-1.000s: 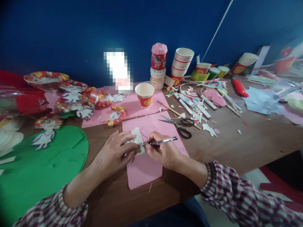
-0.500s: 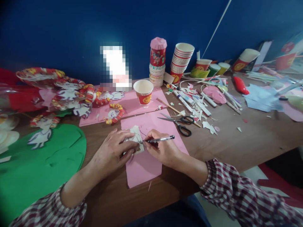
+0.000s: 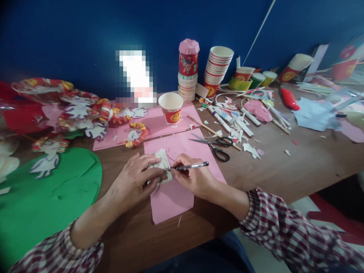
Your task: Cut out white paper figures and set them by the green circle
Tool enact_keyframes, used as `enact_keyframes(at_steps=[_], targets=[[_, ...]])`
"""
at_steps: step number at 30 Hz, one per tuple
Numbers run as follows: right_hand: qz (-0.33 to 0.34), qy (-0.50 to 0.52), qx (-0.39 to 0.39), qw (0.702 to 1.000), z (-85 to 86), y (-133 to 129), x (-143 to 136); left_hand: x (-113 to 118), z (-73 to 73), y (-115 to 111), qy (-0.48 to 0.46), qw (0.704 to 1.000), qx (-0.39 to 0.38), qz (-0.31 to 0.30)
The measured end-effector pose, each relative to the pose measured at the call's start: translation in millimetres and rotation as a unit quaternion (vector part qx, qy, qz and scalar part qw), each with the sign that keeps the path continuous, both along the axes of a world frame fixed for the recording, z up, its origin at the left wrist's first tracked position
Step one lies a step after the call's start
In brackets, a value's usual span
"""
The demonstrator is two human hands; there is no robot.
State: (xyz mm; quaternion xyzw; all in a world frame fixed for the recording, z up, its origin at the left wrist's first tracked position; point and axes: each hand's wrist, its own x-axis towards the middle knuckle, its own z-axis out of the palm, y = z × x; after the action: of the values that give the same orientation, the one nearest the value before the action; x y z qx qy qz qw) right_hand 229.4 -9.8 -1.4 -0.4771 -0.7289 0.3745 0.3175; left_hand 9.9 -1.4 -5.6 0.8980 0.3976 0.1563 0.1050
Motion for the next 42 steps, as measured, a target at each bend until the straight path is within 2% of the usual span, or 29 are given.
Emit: enact_keyframes(at_steps=[14, 42], targets=[[0.004, -0.006, 0.044, 0.999, 0.6, -0.3, 0.2, 0.9, 0.6, 0.5, -0.005, 1.0, 0.006, 0.003], [0.01, -0.006, 0.033, 0.999, 0.2, -0.5, 2.3, 0.7, 1.5, 1.3, 0.007, 1.0, 0.006, -0.006]])
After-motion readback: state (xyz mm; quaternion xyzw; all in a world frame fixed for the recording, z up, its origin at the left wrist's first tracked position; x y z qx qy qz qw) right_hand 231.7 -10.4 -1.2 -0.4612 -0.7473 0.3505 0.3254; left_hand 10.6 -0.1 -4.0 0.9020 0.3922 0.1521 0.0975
